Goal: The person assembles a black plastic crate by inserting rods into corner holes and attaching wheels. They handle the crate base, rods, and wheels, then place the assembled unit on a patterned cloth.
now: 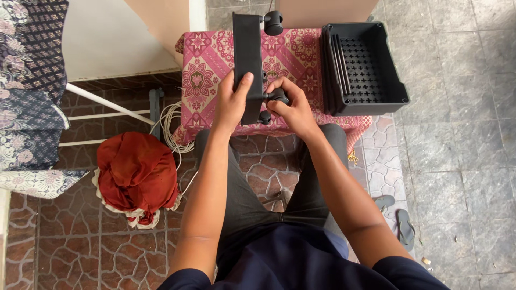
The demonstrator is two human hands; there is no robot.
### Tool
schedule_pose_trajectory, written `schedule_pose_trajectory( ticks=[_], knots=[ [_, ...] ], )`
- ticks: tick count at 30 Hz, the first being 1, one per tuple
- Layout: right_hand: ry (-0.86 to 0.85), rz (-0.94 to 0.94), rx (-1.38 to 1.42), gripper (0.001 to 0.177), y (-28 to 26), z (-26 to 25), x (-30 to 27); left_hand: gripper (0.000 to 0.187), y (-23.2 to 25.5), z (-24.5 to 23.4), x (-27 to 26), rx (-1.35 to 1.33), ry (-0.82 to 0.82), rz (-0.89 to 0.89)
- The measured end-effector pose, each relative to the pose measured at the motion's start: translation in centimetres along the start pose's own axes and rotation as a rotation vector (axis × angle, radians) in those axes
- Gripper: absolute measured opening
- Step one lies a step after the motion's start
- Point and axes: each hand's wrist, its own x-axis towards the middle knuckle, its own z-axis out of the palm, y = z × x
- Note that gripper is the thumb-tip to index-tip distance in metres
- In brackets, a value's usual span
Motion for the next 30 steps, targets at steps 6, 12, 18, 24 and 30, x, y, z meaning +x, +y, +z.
schedule_pose_trajectory(
  ticks=[6, 12, 18, 24, 30],
  knots=[
    [-0.081, -0.174, -0.376, 0.017, -0.5, 0.2, 0.6, 0.031, 0.3, 0.9, -1.5, -0.006, 0.098, 0.064],
    [0.003, -0.047, -0.164, 0.014, 0.2, -0.2, 0.7, 0.03, -1.3, 1.3, -0.5, -0.041, 0.087, 0.008],
    [0.034, -0.113, -0.204, 0.011, 1.2, -1.3, 0.9, 0.03, -2.2, 2.2, 0.4, -0.012, 0.061, -0.002],
    [0.095, -0.073, -0.164, 0.008, 2.1, -2.1, 1.0, 0.031, -2.1, 2.8, 1.0, -0.048, 0.026, -0.016],
    [0.105, -0.065, -0.22, 0.008, 1.6, -1.8, 0.9, 0.034, -1.5, 2.5, 1.0, -0.036, 0.002, -0.071]
  ],
)
